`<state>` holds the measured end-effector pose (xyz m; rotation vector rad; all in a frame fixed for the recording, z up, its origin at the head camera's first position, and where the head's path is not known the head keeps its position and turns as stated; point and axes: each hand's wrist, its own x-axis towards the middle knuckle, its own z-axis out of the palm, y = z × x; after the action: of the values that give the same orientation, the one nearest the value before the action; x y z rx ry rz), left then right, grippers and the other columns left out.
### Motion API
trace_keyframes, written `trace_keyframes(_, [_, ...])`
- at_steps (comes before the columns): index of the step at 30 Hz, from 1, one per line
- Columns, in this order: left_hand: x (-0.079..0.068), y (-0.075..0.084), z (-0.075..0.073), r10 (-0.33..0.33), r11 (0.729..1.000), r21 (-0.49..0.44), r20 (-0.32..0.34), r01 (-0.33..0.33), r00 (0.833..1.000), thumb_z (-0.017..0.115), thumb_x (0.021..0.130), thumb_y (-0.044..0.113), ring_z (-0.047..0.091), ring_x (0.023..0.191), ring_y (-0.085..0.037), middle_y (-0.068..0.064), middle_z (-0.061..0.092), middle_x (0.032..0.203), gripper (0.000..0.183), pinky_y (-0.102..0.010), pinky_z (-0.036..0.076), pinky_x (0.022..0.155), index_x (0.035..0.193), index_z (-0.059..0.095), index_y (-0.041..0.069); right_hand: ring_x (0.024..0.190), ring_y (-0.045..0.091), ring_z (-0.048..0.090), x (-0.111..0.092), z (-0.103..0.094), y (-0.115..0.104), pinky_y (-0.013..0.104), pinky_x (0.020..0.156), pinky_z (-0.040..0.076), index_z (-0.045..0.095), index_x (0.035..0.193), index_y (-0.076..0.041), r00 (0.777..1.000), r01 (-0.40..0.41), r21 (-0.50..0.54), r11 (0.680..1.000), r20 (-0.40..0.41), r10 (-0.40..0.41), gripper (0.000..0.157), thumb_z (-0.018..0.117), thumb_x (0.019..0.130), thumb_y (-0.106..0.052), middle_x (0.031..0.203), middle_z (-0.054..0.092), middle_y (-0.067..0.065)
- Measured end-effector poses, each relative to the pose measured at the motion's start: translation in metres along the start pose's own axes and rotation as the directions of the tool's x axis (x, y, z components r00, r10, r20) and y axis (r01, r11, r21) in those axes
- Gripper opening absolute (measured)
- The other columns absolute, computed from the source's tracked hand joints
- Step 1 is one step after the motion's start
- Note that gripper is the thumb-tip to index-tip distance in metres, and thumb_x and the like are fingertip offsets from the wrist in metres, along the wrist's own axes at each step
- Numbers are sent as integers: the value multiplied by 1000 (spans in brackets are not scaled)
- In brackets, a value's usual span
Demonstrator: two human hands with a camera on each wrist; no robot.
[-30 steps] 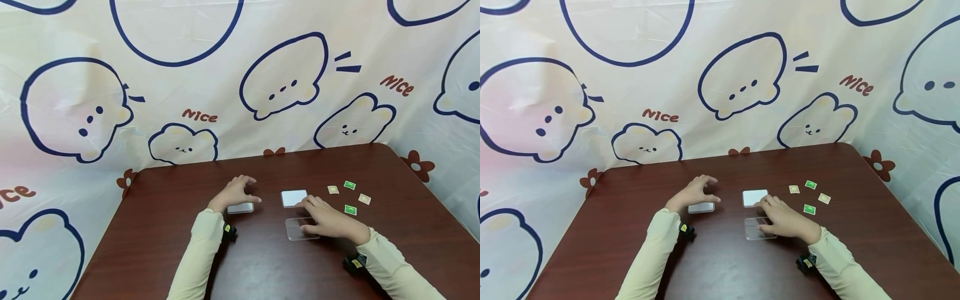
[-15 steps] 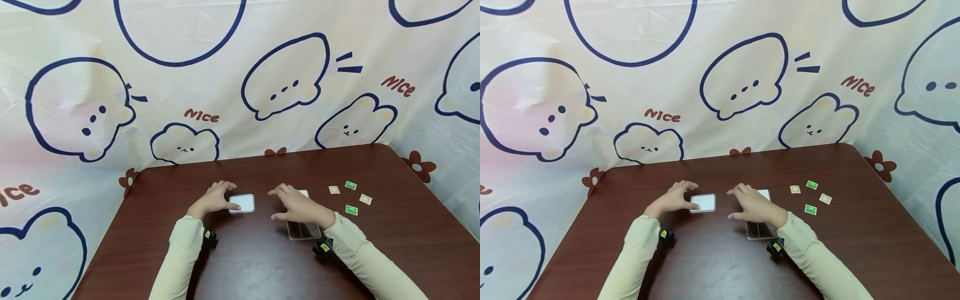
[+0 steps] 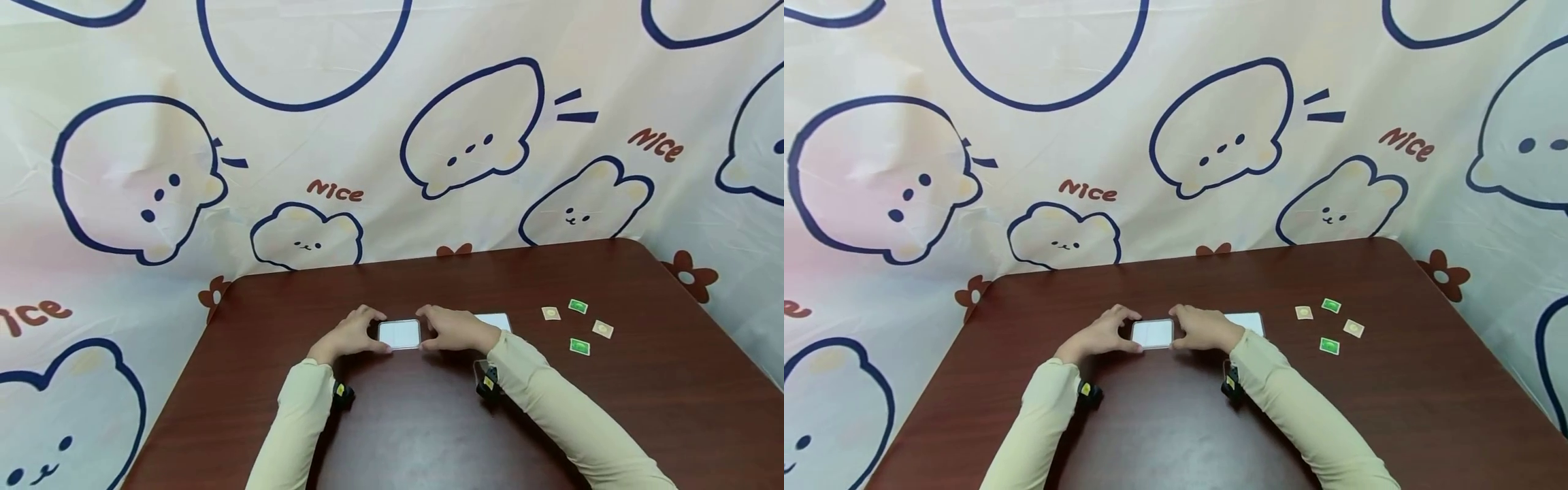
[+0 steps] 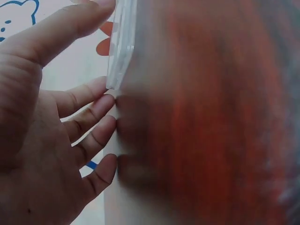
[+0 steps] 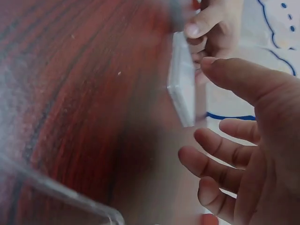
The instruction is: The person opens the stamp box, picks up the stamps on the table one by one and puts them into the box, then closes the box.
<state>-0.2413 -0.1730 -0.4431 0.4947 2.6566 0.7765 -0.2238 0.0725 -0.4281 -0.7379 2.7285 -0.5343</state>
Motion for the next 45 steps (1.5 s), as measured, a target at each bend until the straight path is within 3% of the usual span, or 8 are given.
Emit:
trace_keyframes(5, [5,1,4,5,1000,10,14,-5,1000,83,71,36,42,122,-28,-7,44,134,70,-49,37,101,131,54,15,79,10,55,8,3,2,32,68,46,45,137,-8,999,-27,-13,1000,31,28,67,72,84,-39,95,59,-2])
trace_keyframes(14, [7,4,4,-2,999,33,11,2,1000,83,72,30,41,118,-28,-7,44,134,66,-48,36,99,129,55,17,98,19,61,15,6,0,42,82,50,47,135,-5,998,-45,-30,999,36,46,69,75,82,-38,122,60,8])
trace_keyframes(32, [4,0,4,2,1000,18,16,-2,1000,78,76,25,41,113,-25,-6,44,133,57,-47,37,95,127,55,17,85,16,57,18,9,1,38,76,47,49,130,-10,999,-29,-13,999,32,30,58,72,83,-37,110,61,4])
trace_keyframes(40, [-1,-4,2,-12,1000,-24,34,13,999,80,76,25,40,119,-27,-6,42,137,66,-49,36,100,135,50,19,66,10,51,19,13,8,26,58,39,50,128,-11,1000,-13,38,999,1,13,58,73,82,-37,84,54,-5])
trace_keyframes(45, [-2,-5,0,-28,999,-33,37,29,999,79,77,24,40,123,-28,-6,42,138,61,-50,36,102,132,52,18,63,8,49,17,12,9,24,56,36,48,128,-11,1000,-3,74,997,-7,3,57,72,83,-36,81,53,-6])
